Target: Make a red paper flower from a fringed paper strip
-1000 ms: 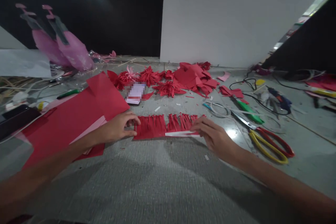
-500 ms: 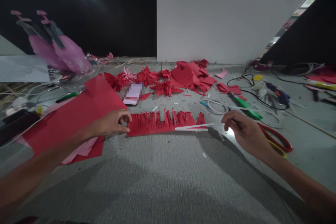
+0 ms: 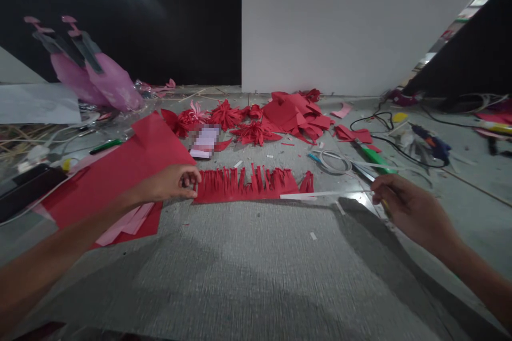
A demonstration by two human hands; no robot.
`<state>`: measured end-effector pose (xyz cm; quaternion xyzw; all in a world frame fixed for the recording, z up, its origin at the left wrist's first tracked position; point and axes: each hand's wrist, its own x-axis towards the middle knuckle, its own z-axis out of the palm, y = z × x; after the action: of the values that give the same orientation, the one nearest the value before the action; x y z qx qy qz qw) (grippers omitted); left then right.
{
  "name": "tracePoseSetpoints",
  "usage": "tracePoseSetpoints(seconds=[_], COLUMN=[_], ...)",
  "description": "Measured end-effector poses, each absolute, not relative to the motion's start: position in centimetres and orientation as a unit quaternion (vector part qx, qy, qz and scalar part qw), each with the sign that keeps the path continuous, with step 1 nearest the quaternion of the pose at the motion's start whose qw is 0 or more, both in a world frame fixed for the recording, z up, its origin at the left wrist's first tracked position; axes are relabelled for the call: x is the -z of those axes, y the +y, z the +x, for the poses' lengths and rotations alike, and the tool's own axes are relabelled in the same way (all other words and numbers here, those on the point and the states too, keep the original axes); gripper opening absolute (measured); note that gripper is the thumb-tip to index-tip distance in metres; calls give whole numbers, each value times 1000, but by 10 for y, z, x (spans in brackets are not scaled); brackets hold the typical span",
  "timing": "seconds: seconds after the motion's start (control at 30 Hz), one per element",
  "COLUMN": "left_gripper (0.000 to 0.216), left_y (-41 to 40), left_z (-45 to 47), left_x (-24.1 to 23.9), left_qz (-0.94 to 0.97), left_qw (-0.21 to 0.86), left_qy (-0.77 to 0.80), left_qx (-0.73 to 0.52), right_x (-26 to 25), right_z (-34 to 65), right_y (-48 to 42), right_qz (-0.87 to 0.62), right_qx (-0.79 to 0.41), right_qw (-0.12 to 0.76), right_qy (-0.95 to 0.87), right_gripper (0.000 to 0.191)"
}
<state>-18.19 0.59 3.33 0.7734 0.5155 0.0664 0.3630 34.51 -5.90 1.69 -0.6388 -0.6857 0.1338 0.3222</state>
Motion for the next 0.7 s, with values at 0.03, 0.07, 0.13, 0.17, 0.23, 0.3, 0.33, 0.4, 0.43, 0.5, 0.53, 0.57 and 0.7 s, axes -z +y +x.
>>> tracePoseSetpoints(seconds=[0.03, 0.07, 0.13, 0.17, 0.23, 0.3, 0.33, 0.4, 0.43, 0.5, 0.53, 0.57, 0.7], left_gripper=[34, 34, 33, 33, 32, 31, 31, 32, 33, 34, 34, 34, 32], left_y=[6, 6, 6, 6, 6, 6, 6, 7, 8, 9, 10, 10, 10], left_z=[-182, -183, -183, -182, -181, -180, -179, -179, -180, -181, -181, -182, -181], left_x=[-33, -33, -33, -34, -35, -36, -36, -36, -35, -34, -33, -33, -35], left_qz=[774, 774, 776, 777, 778, 779, 779, 778, 777, 776, 775, 775, 779], left_qw=[362, 361, 358, 357, 358, 356, 356, 356, 357, 364, 366, 368, 362], left_qy=[515, 516, 516, 515, 513, 513, 514, 515, 515, 512, 511, 510, 510], left_qx=[-66, -64, -62, -61, -59, -58, -57, -56, -56, -57, -58, -58, -51], right_x=[-17, -16, -17, -18, -22, -29, -32, -37, -39, -40, -41, -41, -38], right_z=[350, 354, 361, 364, 365, 366, 366, 370, 374, 382, 387, 393, 419], right_y=[-61, -63, -67, -69, -73, -77, -79, -83, -84, -87, -88, -89, -92], right_qz=[-645, -651, -661, -667, -684, -707, -718, -737, -744, -749, -749, -749, -765], right_qx=[-135, -137, -139, -138, -129, -126, -128, -129, -128, -128, -127, -125, -54], right_qw=[323, 322, 322, 322, 321, 321, 321, 322, 323, 329, 336, 339, 327], right_qy=[-680, -674, -663, -657, -642, -617, -604, -581, -571, -561, -557, -555, -552], right_gripper=[8, 7, 6, 5, 3, 3, 3, 5, 7, 7, 5, 2, 13])
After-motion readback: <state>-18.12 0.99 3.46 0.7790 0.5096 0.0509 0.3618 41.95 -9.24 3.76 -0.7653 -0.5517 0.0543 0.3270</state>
